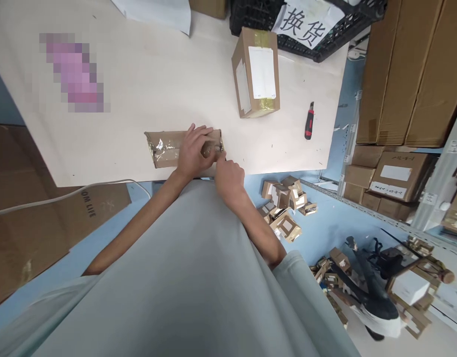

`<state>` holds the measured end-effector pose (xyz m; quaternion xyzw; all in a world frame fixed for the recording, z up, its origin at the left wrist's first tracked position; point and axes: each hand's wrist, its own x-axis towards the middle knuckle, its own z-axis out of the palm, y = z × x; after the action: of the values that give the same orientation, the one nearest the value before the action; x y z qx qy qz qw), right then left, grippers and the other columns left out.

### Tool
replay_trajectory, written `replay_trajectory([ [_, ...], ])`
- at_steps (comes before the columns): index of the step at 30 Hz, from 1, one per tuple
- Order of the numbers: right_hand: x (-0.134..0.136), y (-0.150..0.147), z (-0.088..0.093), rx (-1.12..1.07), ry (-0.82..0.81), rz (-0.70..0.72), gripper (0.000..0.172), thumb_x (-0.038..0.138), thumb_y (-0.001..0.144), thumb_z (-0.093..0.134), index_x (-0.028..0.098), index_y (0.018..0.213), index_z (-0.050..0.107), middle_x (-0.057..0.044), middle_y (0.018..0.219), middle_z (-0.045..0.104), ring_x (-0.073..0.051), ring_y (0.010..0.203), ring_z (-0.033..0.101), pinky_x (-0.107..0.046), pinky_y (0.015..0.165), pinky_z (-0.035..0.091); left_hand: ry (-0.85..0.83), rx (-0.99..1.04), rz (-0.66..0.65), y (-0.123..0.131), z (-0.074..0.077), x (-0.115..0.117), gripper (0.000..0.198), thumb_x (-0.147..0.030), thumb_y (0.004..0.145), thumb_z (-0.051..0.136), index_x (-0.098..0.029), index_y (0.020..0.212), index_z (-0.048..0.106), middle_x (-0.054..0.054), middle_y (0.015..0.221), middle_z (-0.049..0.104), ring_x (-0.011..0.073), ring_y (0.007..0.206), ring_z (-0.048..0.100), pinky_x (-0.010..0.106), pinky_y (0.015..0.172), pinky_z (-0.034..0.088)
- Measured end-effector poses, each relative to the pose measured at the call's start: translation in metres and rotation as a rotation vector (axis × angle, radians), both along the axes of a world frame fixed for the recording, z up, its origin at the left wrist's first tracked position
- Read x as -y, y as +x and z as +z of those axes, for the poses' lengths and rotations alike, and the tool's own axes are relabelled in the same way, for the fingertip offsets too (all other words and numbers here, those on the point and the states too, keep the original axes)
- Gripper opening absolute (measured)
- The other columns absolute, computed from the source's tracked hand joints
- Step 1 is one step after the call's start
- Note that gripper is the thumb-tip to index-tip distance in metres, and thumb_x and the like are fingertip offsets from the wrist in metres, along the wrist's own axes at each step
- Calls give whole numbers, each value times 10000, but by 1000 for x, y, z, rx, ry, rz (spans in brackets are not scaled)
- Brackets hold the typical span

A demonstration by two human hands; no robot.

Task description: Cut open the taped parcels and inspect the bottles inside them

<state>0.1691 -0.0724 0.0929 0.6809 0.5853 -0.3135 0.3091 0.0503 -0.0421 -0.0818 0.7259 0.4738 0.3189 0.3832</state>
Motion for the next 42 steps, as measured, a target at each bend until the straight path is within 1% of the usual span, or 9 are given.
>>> replay_trajectory([
  [6,9,12,-19,-35,80,-61,710,134,1154,387,129,1855,272,-235,1301,813,-360,1242,779,-453,1039,593,-52,-10,-52,-16,17,-4,557,-566,1041,707,-285,1519,656,119,1643,678,398,1671,507,725,1459,236],
  [9,12,17,-24,-87,85,-95,723,165,1154,376,149,1865,245,-208,1272,820,-360,1184,776,-462,1018,588,-73,-64,181,-52,22,-7,494,-534,1072,704,-303,1507,673,118,1643,668,396,1704,452,699,1447,274],
  [11,14,19,-26,-117,92,-118,738,159,1142,379,164,1867,245,-192,1250,820,-352,1132,770,-455,990,588,-116,-89,373,-83,23,-6,425,-496,1073,721,-315,1459,707,114,1612,674,373,1651,515,616,1402,399],
  [15,12,27,-32,-154,164,-149,744,162,1123,391,189,1859,291,-170,1187,815,-336,1053,750,-451,959,584,-280,-94,480,-124,24,3,292,-422,1053,743,-267,1298,781,98,1403,759,280,1223,776,413,1072,654],
  [18,5,41,-38,-156,262,-141,710,230,1135,426,195,1841,355,-173,1143,797,-338,1049,743,-470,961,583,-350,-95,448,-120,24,10,184,-347,1009,786,-239,1158,806,64,1268,797,207,968,784,346,936,653],
  [24,7,66,-23,-165,330,-105,674,297,1112,475,177,1776,471,-189,1141,790,-374,1044,741,-522,933,578,-432,-15,393,-86,20,10,140,-283,936,862,-209,1036,798,48,1147,812,178,852,742,363,892,630],
  [29,15,30,-5,-456,193,18,524,251,1106,469,229,1593,662,-120,1098,837,-332,956,754,-426,897,577,-466,31,383,-86,13,2,176,-282,892,901,-198,999,788,51,1069,818,184,826,731,366,837,641],
  [34,4,-7,-20,-507,99,51,560,205,1118,441,193,1656,595,-126,1159,845,-335,1020,766,-416,915,566,-492,65,378,-89,9,-1,216,-343,903,911,-193,978,774,45,1006,808,192,834,757,391,849,683],
  [42,-5,-12,-28,-551,117,76,512,213,1146,392,197,1616,595,-113,1154,842,-316,1041,760,-394,906,566,-509,117,401,-88,4,1,335,-465,880,958,-202,972,773,63,1010,835,205,852,785,404,860,724],
])
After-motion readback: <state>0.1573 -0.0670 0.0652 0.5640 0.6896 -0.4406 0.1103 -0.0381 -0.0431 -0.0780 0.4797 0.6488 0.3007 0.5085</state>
